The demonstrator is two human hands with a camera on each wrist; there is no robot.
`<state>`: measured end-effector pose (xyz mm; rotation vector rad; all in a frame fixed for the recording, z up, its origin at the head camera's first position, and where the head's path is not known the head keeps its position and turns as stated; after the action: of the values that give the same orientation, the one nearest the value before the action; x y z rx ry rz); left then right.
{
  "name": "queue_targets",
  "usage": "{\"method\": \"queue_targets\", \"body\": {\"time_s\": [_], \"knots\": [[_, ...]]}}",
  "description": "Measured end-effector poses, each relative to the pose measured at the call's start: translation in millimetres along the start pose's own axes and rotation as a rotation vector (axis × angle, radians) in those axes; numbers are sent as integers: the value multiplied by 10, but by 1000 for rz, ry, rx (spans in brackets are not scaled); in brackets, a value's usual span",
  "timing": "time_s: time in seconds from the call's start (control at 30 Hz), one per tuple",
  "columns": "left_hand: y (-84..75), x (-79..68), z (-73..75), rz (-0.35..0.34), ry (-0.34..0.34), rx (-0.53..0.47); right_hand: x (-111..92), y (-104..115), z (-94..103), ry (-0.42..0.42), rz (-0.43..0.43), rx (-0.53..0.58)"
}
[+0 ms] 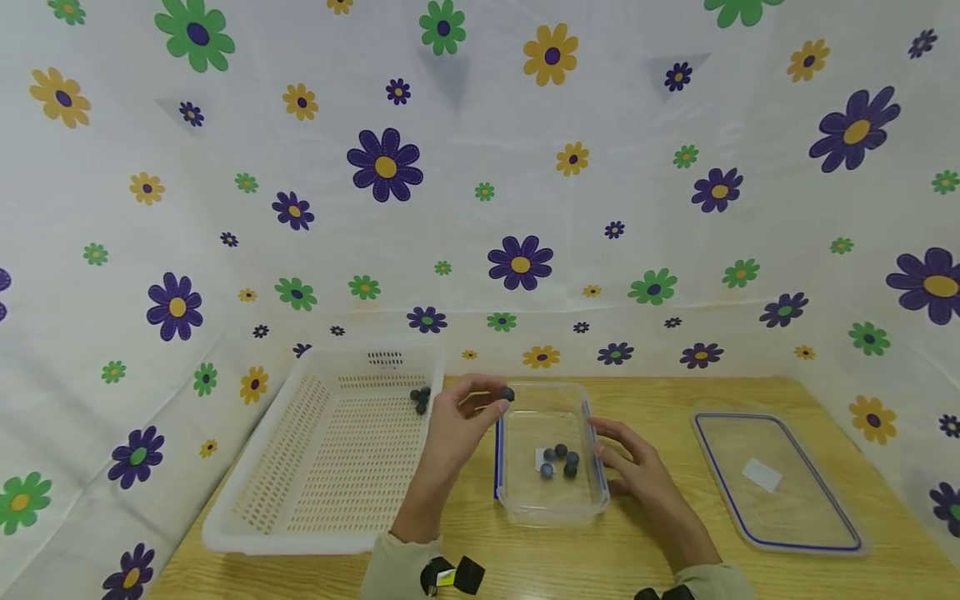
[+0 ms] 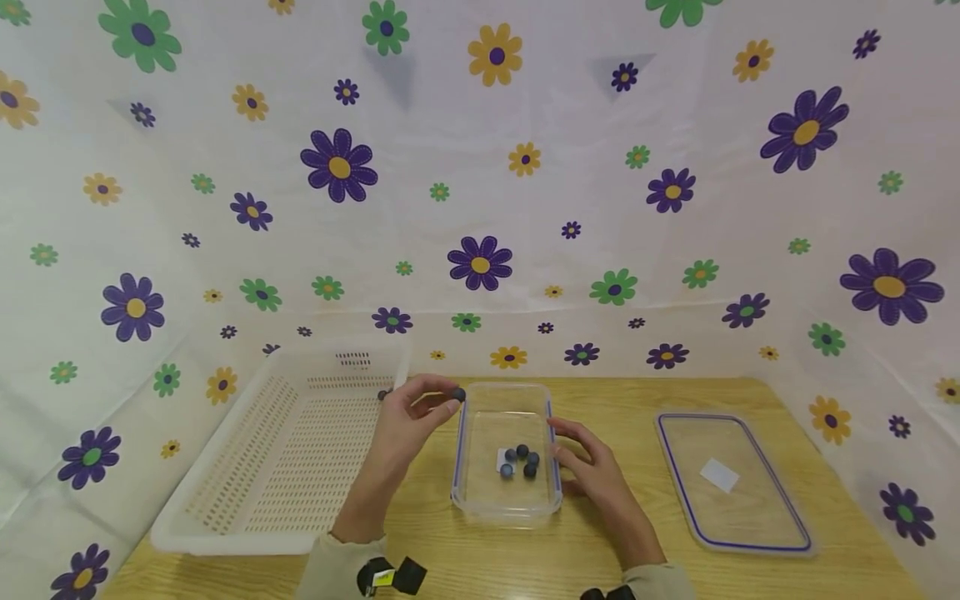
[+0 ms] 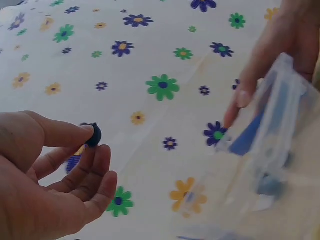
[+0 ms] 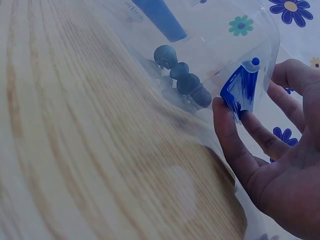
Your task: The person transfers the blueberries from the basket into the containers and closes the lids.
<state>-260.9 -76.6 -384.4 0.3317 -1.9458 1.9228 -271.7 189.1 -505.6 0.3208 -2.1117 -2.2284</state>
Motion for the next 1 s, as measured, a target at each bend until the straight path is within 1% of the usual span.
{"method": "queue_targets", "body": {"time_s": [0.13, 0.23, 0.37, 0.47, 0.7, 0.9, 1.0], "knots": [[230, -19, -179, -4, -3, -5, 5, -14, -10, 19, 20, 14], [407, -37, -262, -7, -3, -35, 8, -21, -12, 34, 45, 16], [600, -67, -292, 6, -25, -54, 12, -21, -12, 39, 61, 2], [691, -83, -295, 6, -28, -26, 16, -19, -13, 36, 52, 0], [736, -92, -322, -71, 3, 68, 0, -9, -21, 31, 40, -8], [742, -90, -329, -46, 0, 70, -4, -20, -10, 32, 33, 0], [734, -90, -333, -52, -1, 59, -10, -22, -10, 37, 35, 5]]}}
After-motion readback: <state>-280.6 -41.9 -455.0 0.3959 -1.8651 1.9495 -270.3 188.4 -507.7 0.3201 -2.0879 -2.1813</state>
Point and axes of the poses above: each hand's wrist, its own x-axis towards the middle knuckle, its own z-axis out of the back of the hand, y = z × x, the point moved 5 cm from there along x, towards the middle knuckle, and after that the axes turned 6 degrees about -z, right-handed, at the moved point
